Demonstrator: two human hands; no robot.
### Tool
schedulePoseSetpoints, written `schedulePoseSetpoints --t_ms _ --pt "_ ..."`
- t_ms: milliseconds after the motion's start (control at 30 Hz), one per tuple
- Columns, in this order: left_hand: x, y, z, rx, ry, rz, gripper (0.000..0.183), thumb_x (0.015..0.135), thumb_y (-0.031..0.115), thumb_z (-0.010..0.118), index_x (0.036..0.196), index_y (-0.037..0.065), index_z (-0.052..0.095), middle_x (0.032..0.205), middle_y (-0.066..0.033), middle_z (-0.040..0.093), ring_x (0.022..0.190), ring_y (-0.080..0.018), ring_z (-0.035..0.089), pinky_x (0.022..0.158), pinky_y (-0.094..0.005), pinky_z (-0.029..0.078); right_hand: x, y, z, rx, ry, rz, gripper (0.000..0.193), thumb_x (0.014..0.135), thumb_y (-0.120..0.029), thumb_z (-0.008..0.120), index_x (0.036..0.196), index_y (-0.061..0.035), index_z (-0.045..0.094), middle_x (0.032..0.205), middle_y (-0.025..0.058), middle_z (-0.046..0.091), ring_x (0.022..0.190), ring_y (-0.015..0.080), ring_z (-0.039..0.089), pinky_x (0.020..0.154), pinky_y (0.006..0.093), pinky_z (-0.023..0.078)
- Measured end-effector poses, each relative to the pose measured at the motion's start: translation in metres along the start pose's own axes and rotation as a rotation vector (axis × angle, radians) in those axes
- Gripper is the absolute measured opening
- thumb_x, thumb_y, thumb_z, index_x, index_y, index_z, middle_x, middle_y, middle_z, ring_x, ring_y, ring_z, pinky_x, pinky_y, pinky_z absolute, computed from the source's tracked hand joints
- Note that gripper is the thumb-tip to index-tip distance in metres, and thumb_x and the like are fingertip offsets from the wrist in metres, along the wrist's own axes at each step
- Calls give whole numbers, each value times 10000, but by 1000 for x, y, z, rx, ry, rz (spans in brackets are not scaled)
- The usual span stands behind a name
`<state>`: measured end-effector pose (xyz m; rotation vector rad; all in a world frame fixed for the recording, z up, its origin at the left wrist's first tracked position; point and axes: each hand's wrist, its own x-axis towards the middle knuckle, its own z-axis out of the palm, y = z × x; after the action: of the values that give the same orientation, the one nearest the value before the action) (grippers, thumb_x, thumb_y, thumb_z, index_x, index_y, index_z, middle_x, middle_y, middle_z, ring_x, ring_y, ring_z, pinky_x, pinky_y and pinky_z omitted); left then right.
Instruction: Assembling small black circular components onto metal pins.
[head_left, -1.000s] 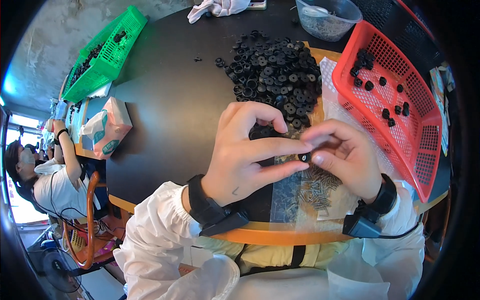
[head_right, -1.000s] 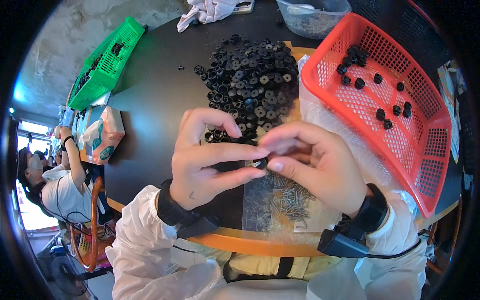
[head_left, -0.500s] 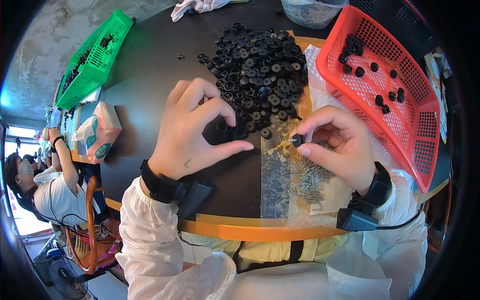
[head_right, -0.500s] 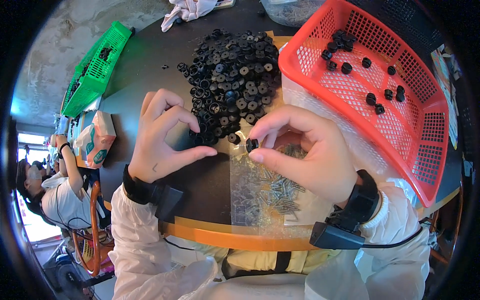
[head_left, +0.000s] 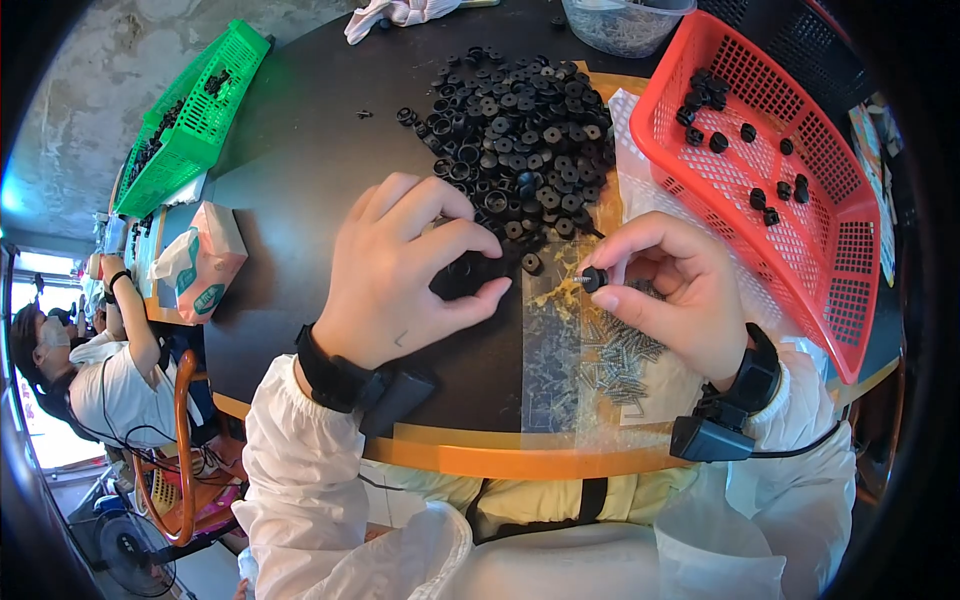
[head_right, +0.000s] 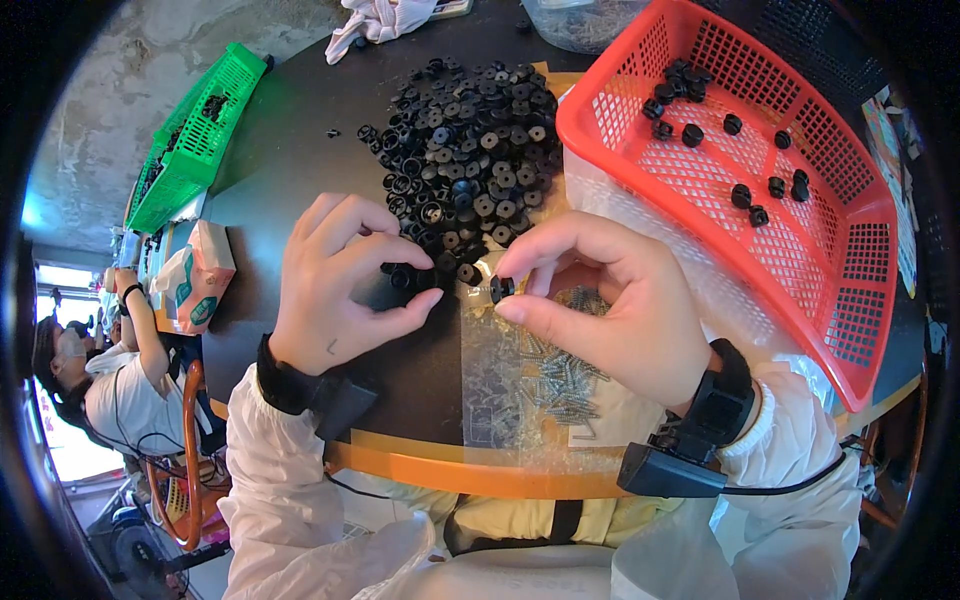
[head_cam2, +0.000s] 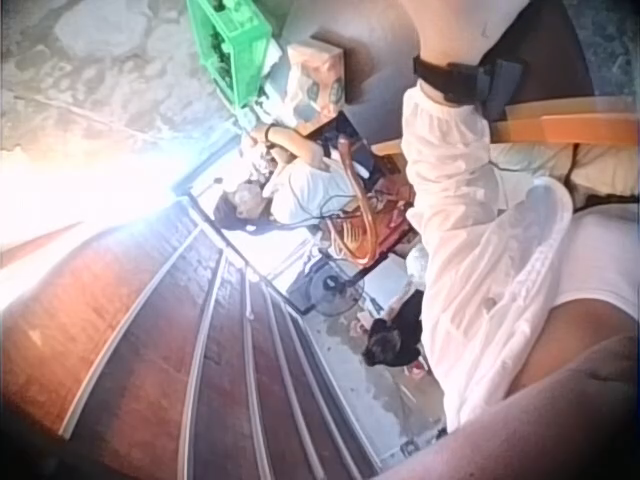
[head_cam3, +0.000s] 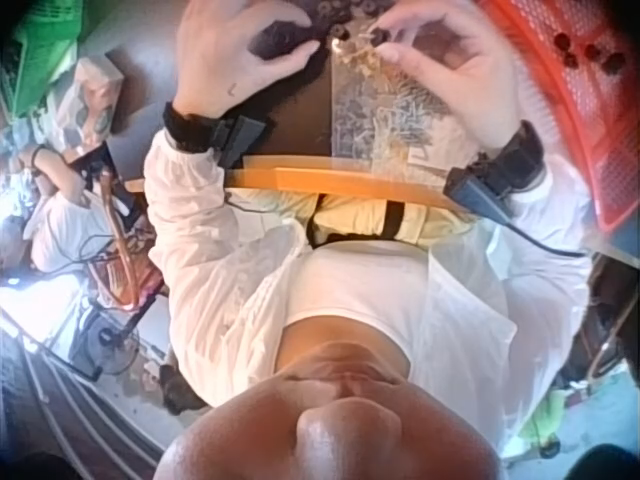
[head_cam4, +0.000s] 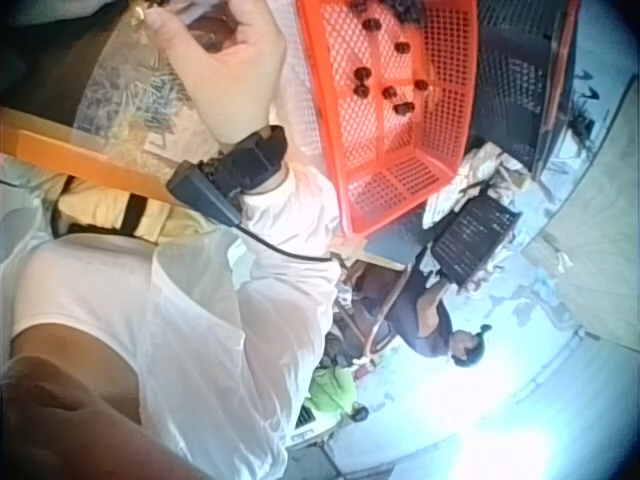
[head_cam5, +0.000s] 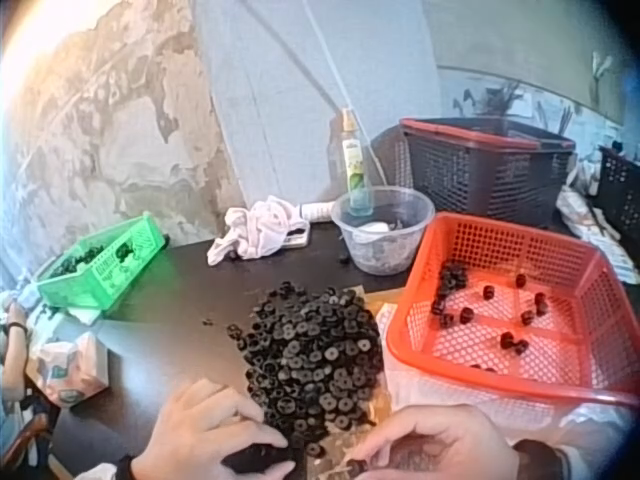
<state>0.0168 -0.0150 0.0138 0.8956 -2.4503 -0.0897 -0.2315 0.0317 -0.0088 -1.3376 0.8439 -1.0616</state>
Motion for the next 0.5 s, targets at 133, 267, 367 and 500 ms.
schedulePoseSetpoints --t_ms 133,267,367,500 --pt "1 8 6 -151 4 60 300 610 94 799 864 108 639 894 -38 606 829 -250 591 732 -353 468 0 3 2 -9 -23 -27 260 803 13 720 1049 -4 639 988 32 631 865 81 585 799 243 501" --pt "-5 21 18 -395 -74 7 325 720 45 752 1005 53 596 941 -89 627 870 -272 611 783 -345 496 -2 3 3 -79 -76 -47 263 795 11 726 1045 -4 647 992 42 650 860 90 603 780 242 511" --pt "-6 24 18 -515 -39 -13 337 741 63 770 1036 29 611 984 -120 624 852 -253 616 762 -322 497 -2 0 5 -129 -48 -47 240 788 9 732 1016 -11 659 979 43 656 858 98 615 766 245 517" --pt "-6 29 18 -641 29 -164 352 706 72 809 1010 28 637 975 -105 629 837 -232 617 748 -308 499 -2 0 8 -61 61 -17 225 775 5 743 985 -12 666 966 46 662 857 103 623 771 249 518"
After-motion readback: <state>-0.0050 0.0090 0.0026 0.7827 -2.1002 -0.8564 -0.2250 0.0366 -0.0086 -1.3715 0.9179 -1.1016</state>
